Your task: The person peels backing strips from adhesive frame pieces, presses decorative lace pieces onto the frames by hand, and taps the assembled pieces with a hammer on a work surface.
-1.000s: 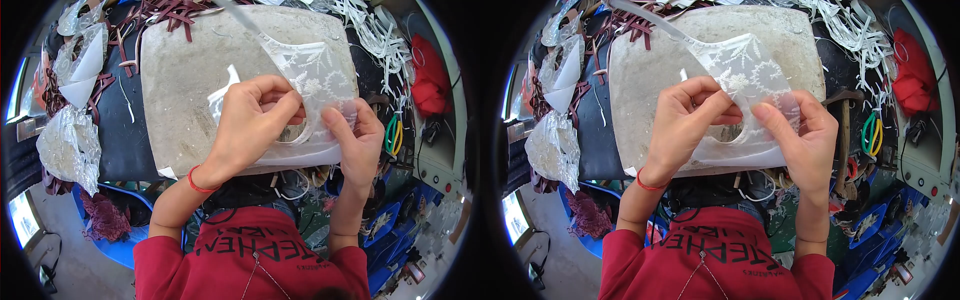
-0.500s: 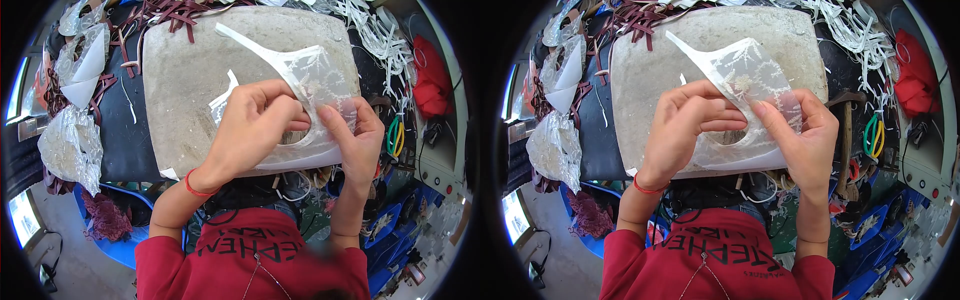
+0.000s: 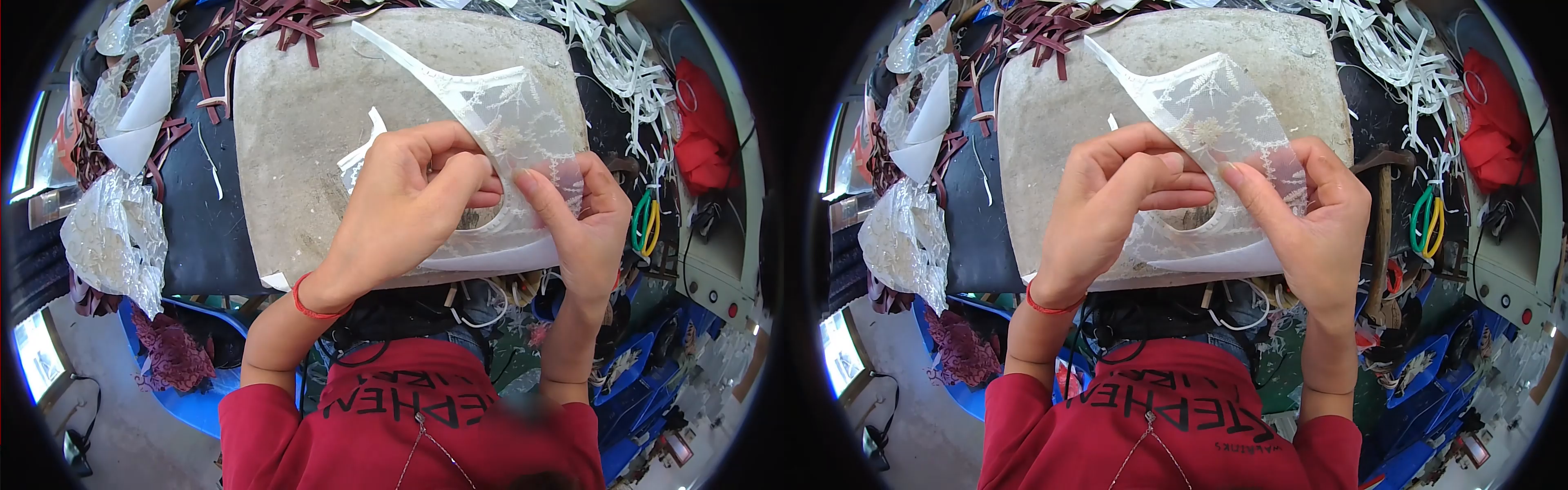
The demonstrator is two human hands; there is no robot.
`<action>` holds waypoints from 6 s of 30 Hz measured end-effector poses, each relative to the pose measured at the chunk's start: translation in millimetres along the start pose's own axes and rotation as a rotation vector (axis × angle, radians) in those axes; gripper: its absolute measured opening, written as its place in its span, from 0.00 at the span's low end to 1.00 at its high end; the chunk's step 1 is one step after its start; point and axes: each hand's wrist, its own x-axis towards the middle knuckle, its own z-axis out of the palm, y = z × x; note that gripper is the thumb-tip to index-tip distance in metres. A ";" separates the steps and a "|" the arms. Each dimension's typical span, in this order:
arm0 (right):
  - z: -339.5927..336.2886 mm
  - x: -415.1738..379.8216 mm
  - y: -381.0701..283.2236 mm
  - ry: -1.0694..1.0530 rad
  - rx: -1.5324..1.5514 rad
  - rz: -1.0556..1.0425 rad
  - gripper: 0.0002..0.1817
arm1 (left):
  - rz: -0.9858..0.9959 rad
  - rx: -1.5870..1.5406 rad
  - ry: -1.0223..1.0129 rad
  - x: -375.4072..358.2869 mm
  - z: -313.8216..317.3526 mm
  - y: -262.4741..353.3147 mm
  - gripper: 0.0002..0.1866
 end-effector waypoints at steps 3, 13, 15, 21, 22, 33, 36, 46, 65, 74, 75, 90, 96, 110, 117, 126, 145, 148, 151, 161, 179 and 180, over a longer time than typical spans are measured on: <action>0.5 0.9 0.1 0.002 -0.058 -0.043 0.07 | -0.017 0.032 0.003 2.6 -0.7 0.2 0.11; -7.7 12.7 -5.0 -0.074 0.060 0.005 0.07 | -0.031 0.141 -0.217 10.1 -10.8 -1.0 0.10; -6.6 18.3 -3.0 -0.088 0.070 0.030 0.08 | -0.076 0.196 -0.274 8.3 -13.4 -3.5 0.09; -5.1 6.4 0.8 -0.086 0.255 0.104 0.12 | -0.036 0.294 -0.153 6.4 -8.6 -6.9 0.08; -3.8 3.7 4.0 -0.083 0.327 0.105 0.13 | -0.011 0.302 -0.117 6.1 -6.3 -7.8 0.08; -0.2 -1.5 14.0 -0.055 0.129 0.083 0.12 | -0.032 0.298 -0.036 2.6 2.9 -11.2 0.09; -4.3 1.0 11.4 -0.047 0.092 0.067 0.12 | -0.030 0.245 -0.136 4.2 -0.2 -7.7 0.09; -9.1 8.6 6.6 -0.168 0.188 0.119 0.21 | -0.110 0.418 -0.304 6.8 -20.0 4.4 0.09; -27.3 4.5 18.1 -0.329 0.180 0.234 0.31 | 0.031 0.573 -0.136 -4.6 -4.5 -1.6 0.08; -15.6 7.4 13.8 -0.228 0.047 0.102 0.25 | -0.037 0.465 -0.132 -2.9 -6.2 -1.5 0.08; -15.2 7.3 12.9 -0.229 0.016 0.089 0.25 | -0.047 0.458 -0.139 -2.9 -6.5 -1.0 0.09; -2.2 10.6 9.4 -0.123 0.382 0.224 0.22 | 0.489 0.865 0.275 -31.0 -31.4 4.4 0.17; 1.4 -2.1 25.4 -0.059 0.733 0.320 0.25 | -0.207 -0.123 0.176 -71.7 -47.0 -32.5 0.21; 21.9 -29.7 35.6 -0.006 0.647 0.294 0.30 | -0.078 -0.330 0.239 -60.5 -23.8 -48.0 0.14; 36.2 -36.8 40.4 0.131 0.644 0.277 0.26 | -0.194 -0.771 0.117 -57.9 -27.2 -47.1 0.13; 42.9 -40.5 35.0 0.159 0.545 0.236 0.25 | -0.045 -0.333 0.297 -55.3 -22.0 -47.3 0.14; 52.0 -7.0 -10.6 -0.164 -0.237 -0.219 0.19 | 0.073 -0.144 0.254 -46.8 -37.2 -17.9 0.16; 65.7 0.2 -13.2 -0.398 0.058 0.124 0.14 | 0.068 -0.024 0.216 -53.1 -52.5 -10.3 0.17; 65.6 0.6 -8.2 -0.430 0.149 0.118 0.12 | -0.047 -0.050 0.134 -57.1 -71.3 -2.7 0.19; 69.6 1.2 -7.8 -0.408 0.241 0.155 0.11 | -0.150 -0.349 0.018 -61.7 -84.8 -0.7 0.21; 78.7 2.8 -1.8 -0.334 0.317 0.188 0.08 | 0.119 -0.238 0.119 -66.4 -58.6 -22.2 0.23; 79.2 2.4 -2.5 -0.325 0.303 0.165 0.08 | 0.116 -0.234 0.108 -66.7 -58.7 -22.0 0.23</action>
